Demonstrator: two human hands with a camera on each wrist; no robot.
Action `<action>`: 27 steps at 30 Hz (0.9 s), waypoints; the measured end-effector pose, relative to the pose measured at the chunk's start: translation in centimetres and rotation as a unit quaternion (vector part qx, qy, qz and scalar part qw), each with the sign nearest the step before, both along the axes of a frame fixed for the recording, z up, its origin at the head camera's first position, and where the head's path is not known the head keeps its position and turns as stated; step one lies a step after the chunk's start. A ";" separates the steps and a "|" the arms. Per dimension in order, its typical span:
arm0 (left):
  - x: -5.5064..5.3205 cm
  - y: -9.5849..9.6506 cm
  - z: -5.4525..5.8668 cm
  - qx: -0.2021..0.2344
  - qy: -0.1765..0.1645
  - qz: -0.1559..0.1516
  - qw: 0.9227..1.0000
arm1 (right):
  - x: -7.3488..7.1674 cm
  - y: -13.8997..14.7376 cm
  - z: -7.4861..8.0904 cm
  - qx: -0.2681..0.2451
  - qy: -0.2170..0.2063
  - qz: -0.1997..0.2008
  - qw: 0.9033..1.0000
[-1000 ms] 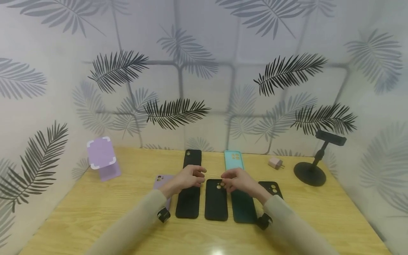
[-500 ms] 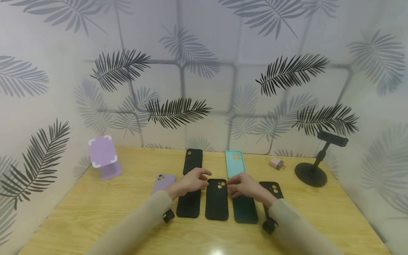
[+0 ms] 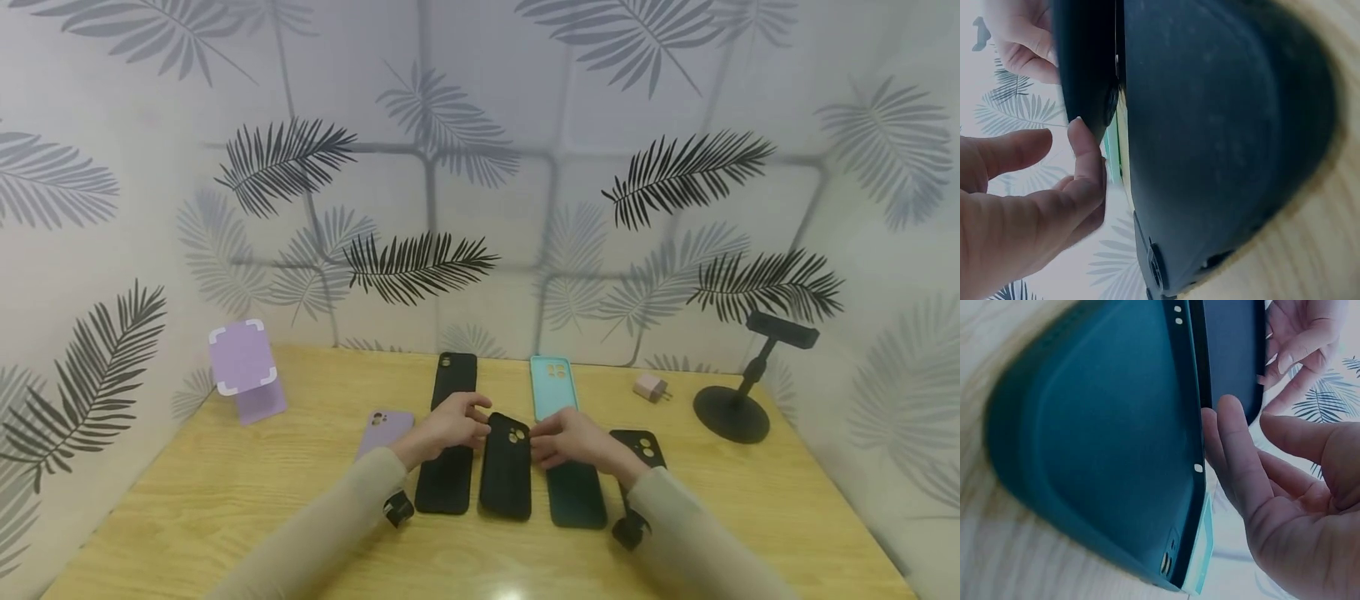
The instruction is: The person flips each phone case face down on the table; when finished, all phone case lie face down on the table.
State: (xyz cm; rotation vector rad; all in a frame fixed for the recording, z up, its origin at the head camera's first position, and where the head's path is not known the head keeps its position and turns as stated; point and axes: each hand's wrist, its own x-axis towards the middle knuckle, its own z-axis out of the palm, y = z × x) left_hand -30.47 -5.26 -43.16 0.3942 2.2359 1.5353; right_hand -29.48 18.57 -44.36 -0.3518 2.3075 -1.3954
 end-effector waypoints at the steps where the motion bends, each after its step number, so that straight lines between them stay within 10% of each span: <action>1: -0.1 0.0 -0.1 0.006 -0.007 -0.001 1.000 | 0.0 0.0 0.0 -0.002 0.001 0.006 1.000; 15: -0.8 0.3 0.0 0.064 -0.066 -0.041 0.995 | 0.5 -0.8 -0.3 -0.044 -0.040 0.035 0.998; 27: -0.2 0.9 -0.3 -0.008 -0.039 -0.062 0.997 | 0.7 -1.7 -1.0 -0.079 -0.047 0.043 0.995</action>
